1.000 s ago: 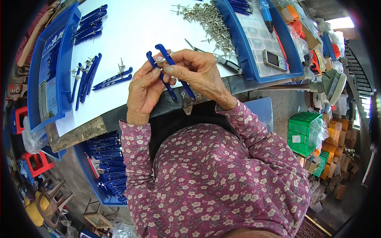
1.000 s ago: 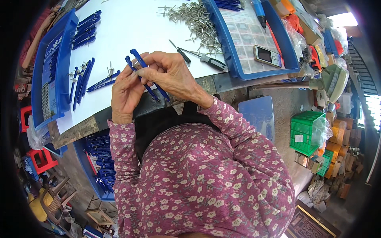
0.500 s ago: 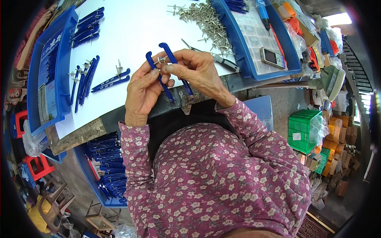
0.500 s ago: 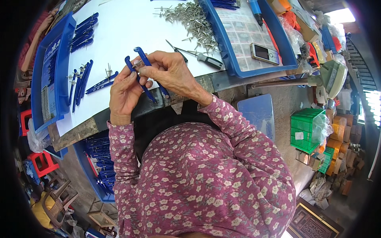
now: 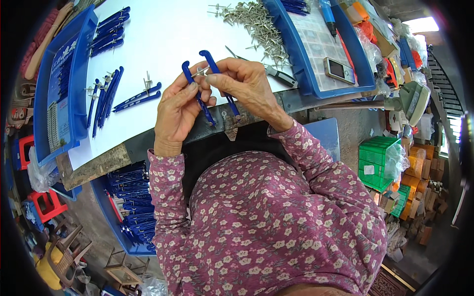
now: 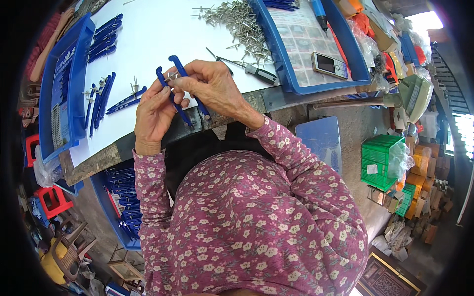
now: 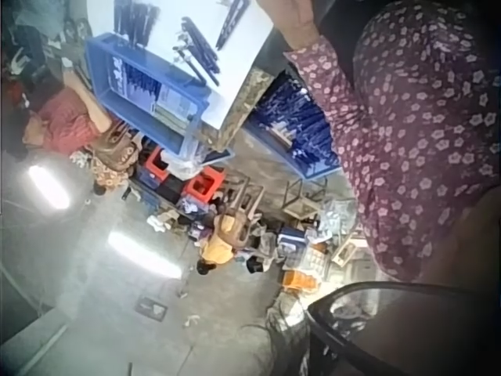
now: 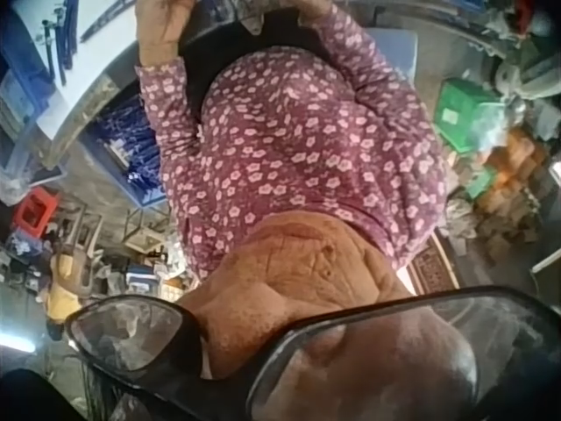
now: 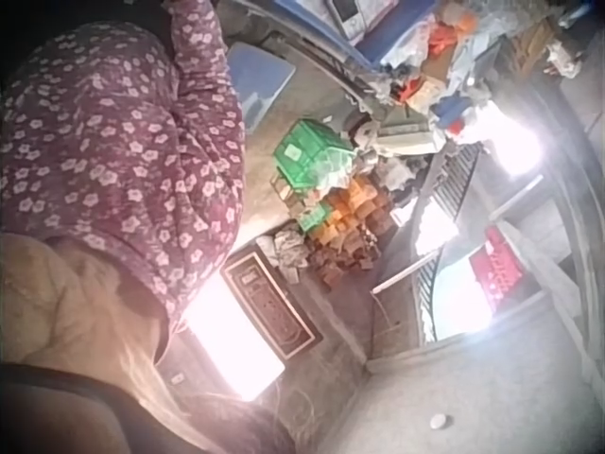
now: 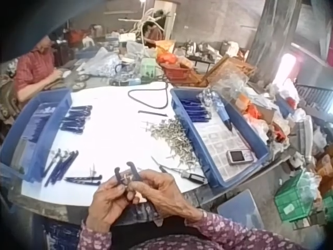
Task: The recorder is assembling small blue plastic parts by inserting metal components into them at a manual workstation.
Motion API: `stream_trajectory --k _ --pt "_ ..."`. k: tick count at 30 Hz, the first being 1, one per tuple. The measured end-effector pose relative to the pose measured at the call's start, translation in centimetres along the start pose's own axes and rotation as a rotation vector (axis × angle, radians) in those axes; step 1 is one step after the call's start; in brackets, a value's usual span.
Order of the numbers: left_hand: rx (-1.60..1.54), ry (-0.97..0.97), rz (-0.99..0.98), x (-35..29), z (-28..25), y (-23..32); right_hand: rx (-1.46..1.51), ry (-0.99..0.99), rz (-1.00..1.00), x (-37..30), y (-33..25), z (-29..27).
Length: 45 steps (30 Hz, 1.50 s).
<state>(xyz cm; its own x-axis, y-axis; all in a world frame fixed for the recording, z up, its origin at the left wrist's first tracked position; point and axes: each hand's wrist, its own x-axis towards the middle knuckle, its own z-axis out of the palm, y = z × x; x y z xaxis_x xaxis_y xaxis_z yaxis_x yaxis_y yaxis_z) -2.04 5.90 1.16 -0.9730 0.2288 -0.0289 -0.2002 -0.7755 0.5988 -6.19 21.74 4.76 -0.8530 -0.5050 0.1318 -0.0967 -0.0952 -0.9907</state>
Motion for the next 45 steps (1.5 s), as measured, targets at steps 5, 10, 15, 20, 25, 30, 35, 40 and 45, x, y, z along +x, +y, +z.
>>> stream_trajectory --k 5,10,15,20,25,30,35,40,45 --pt "0.279 0.164 0.096 -1.6 2.0 0.1 -0.006 0.143 0.073 -0.3 0.4 0.0" --pt "0.767 0.286 0.172 -3.9 2.5 0.6 0.146 0.035 0.13 -0.7 0.1 1.2" --pt "1.113 0.286 0.144 -6.9 2.1 1.6 0.239 -0.035 0.227 -1.8 1.7 3.2" --pt "1.462 0.193 0.176 -8.9 1.6 1.7 0.292 -0.085 0.229 -3.3 3.5 5.0" --pt "1.726 0.145 0.324 -9.8 0.2 1.5 0.085 -0.242 0.44 -3.4 2.3 5.0" --pt "1.83 0.107 0.277 -10.6 0.0 2.9 -0.36 -0.257 0.252 -3.7 2.7 3.2" --pt "2.018 -0.012 0.15 -10.2 -0.2 3.3 -0.72 -0.318 -0.252 -2.2 2.3 3.8" --pt "2.226 -0.069 0.268 -9.9 -0.8 3.4 -0.826 -0.455 -0.314 -1.1 3.0 3.5" --pt "2.276 0.051 0.337 -10.1 -1.1 3.3 -0.9 -0.482 -0.338 -1.4 2.4 3.3"
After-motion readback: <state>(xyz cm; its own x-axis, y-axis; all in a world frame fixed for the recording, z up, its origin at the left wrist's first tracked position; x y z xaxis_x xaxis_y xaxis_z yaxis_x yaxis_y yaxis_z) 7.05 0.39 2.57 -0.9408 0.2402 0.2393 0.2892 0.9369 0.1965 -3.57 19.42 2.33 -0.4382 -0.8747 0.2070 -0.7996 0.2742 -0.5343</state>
